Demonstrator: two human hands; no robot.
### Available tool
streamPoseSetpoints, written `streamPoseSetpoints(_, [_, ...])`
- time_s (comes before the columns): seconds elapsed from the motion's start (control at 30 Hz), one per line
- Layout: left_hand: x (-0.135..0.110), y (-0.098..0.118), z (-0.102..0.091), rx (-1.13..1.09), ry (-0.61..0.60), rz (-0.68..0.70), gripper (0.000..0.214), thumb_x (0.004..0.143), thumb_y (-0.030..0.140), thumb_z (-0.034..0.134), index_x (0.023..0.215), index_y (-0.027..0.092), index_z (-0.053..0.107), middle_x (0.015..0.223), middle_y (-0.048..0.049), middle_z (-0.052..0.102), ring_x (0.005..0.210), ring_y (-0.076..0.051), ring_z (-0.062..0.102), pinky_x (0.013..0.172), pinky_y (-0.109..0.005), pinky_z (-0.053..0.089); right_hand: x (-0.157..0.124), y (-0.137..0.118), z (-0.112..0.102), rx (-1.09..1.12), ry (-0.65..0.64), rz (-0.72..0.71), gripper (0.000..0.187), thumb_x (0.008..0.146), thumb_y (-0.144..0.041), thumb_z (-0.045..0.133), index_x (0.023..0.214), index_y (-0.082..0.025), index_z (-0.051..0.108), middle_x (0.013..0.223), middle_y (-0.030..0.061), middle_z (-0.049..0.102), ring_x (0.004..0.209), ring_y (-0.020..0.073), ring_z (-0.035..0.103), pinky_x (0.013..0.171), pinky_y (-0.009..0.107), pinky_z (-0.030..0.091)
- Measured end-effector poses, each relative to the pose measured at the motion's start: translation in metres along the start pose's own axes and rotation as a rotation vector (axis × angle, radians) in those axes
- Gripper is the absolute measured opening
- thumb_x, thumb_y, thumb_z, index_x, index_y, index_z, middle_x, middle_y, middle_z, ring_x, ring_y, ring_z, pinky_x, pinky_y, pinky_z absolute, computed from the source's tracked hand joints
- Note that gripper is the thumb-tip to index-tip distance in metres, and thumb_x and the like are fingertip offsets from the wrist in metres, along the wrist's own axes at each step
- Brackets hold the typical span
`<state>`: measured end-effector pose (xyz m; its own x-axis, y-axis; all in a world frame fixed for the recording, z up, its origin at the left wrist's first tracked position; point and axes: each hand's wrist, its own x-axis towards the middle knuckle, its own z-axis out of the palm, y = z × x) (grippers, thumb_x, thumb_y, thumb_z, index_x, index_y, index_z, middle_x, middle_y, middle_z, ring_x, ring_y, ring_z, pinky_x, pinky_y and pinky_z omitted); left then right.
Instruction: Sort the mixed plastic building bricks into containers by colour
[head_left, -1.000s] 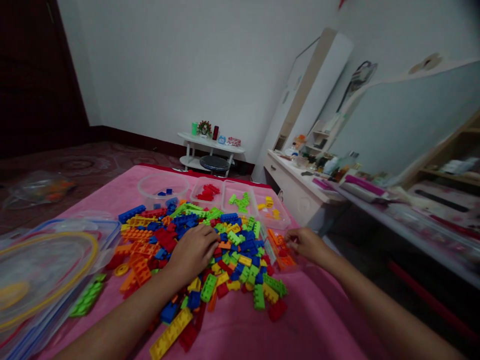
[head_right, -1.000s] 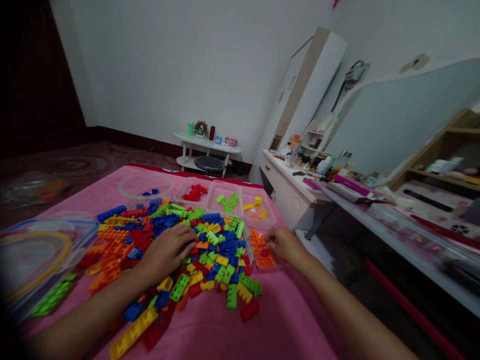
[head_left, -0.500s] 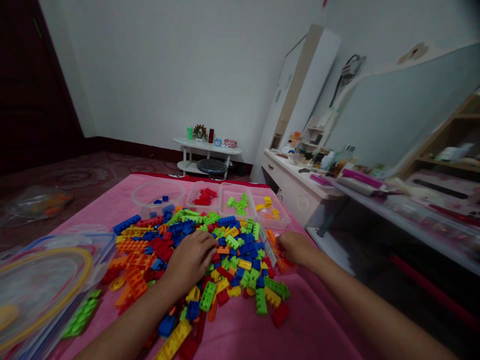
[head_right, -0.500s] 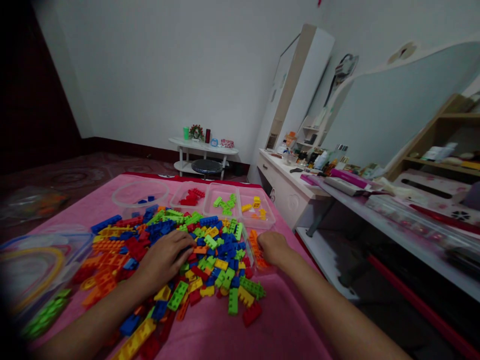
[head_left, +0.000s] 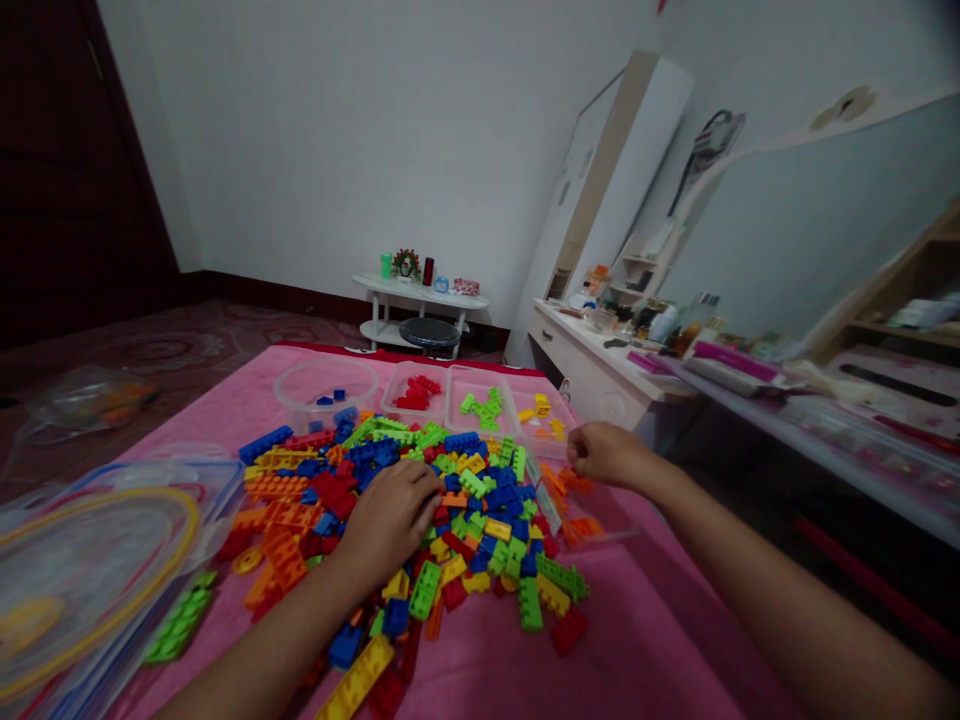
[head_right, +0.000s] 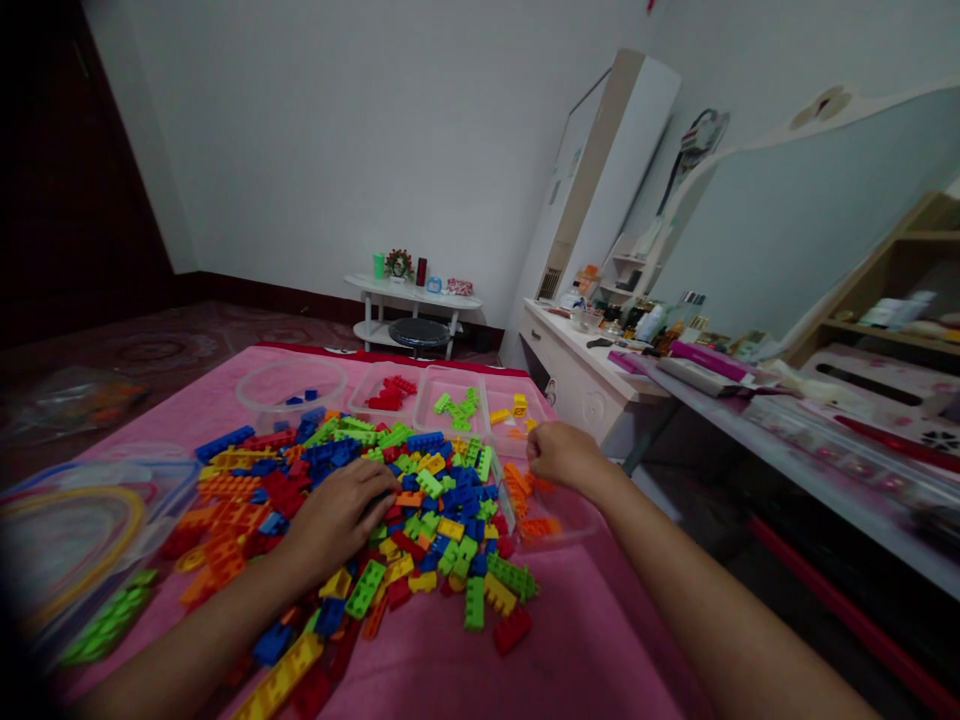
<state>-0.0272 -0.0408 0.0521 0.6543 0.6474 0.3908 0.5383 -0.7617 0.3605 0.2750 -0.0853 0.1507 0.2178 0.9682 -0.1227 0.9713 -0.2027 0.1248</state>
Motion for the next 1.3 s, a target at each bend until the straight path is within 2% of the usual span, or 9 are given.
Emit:
streamPoseSetpoints(0.13, [0.0,0.0,0.0,0.007,-0.004,-0.005,0.021,0.09,0.023,0.044,0.094,0.022,0.064,0.094,-0.0046,0.06,0.093,-0.02,0.053,0.084,-0.033,0.041,0.013,-0.023,-0.02,0.262,-0.091,-0.169,0.021,0.064,-0.009,0.054,0.077,-0.017,0.069,0.068,0.0009,0.07,0.059,0.0122,0.063,0.051,0.019,0.039])
streamPoseSetpoints(0.3, [0.0,0.0,0.0,0.011,0.0,-0.013,0.02,0.09,0.024,0.044,0.094,0.022,0.064,0.093,-0.0044,0.06,0.093,-0.02,0.053,0.084,-0.033,0.041,0.044,-0.084,-0.03,0.397,-0.151,-0.39,0.018,0.058,-0.004,0.056,0.065,-0.015,0.069,0.057,-0.0009,0.067,0.054,0.0119,0.061,0.05,0.018,0.041])
streamPoseSetpoints(0.4, [0.0,-0.001,0.001,0.008,0.014,-0.024,0.019,0.09,0.025,0.045,0.093,0.022,0.064,0.093,-0.0043,0.06,0.093,-0.02,0.052,0.083,-0.033,0.041,0.068,-0.117,-0.041,0.425,0.004,-0.378,0.015,0.062,-0.006,0.059,0.068,-0.014,0.07,0.063,0.0026,0.069,0.059,0.0144,0.063,0.056,0.021,0.045])
streamPoseSetpoints(0.53, [-0.001,-0.001,0.002,0.007,0.023,-0.03,0.019,0.09,0.025,0.045,0.092,0.022,0.063,0.093,-0.0044,0.06,0.094,-0.02,0.052,0.085,-0.034,0.041,0.086,-0.147,-0.052,0.493,0.349,-0.318,0.025,0.076,-0.019,0.059,0.098,-0.014,0.068,0.1,0.0093,0.07,0.091,0.0197,0.063,0.077,0.027,0.046])
streamPoseSetpoints(0.63, [-0.001,-0.001,0.001,0.001,0.024,-0.027,0.019,0.09,0.025,0.045,0.093,0.021,0.064,0.092,-0.0047,0.06,0.094,-0.02,0.053,0.085,-0.034,0.042,0.08,-0.159,-0.046,0.583,0.43,-0.336,0.023,0.078,-0.025,0.059,0.096,-0.016,0.069,0.097,0.007,0.071,0.09,0.0187,0.064,0.076,0.026,0.046])
streamPoseSetpoints(0.83, [-0.002,-0.001,0.002,-0.059,0.047,-0.034,0.019,0.085,0.018,0.047,0.088,0.018,0.066,0.09,-0.0066,0.063,0.092,-0.02,0.055,0.083,-0.033,0.043,0.049,-0.174,0.002,0.887,0.339,-0.417,0.015,0.074,-0.022,0.058,0.081,-0.017,0.07,0.079,0.004,0.072,0.072,0.0159,0.064,0.066,0.024,0.046])
streamPoseSetpoints(0.97, [0.002,-0.007,0.003,-0.456,0.162,-0.111,0.031,0.077,0.005,0.042,0.09,0.016,0.068,0.09,-0.0059,0.067,0.091,-0.018,0.059,0.084,-0.03,0.045,0.032,-0.18,0.028,1.039,0.32,-0.417,0.017,0.072,-0.021,0.056,0.081,-0.017,0.069,0.08,0.0047,0.071,0.071,0.0163,0.063,0.066,0.025,0.048])
streamPoseSetpoints(1.17, [0.016,-0.019,-0.025,-1.296,0.418,-0.457,0.016,0.074,0.017,0.052,0.079,0.014,0.066,0.074,-0.0043,0.067,0.074,-0.016,0.064,0.078,-0.031,0.05,0.016,-0.184,0.038,1.214,0.4,-0.441,0.019,0.078,-0.03,0.054,0.079,-0.017,0.067,0.078,0.005,0.069,0.074,0.0183,0.063,0.069,0.029,0.048])
streamPoseSetpoints(1.3, [0.018,-0.028,-0.057,-1.388,0.529,-0.436,0.018,0.068,0.024,0.065,0.082,0.012,0.066,0.077,-0.0051,0.067,0.073,-0.015,0.064,0.078,-0.03,0.051,-0.004,-0.2,0.038,1.179,0.273,-0.482,0.015,0.078,-0.024,0.055,0.083,-0.017,0.067,0.081,0.0041,0.068,0.071,0.0162,0.061,0.067,0.028,0.046])
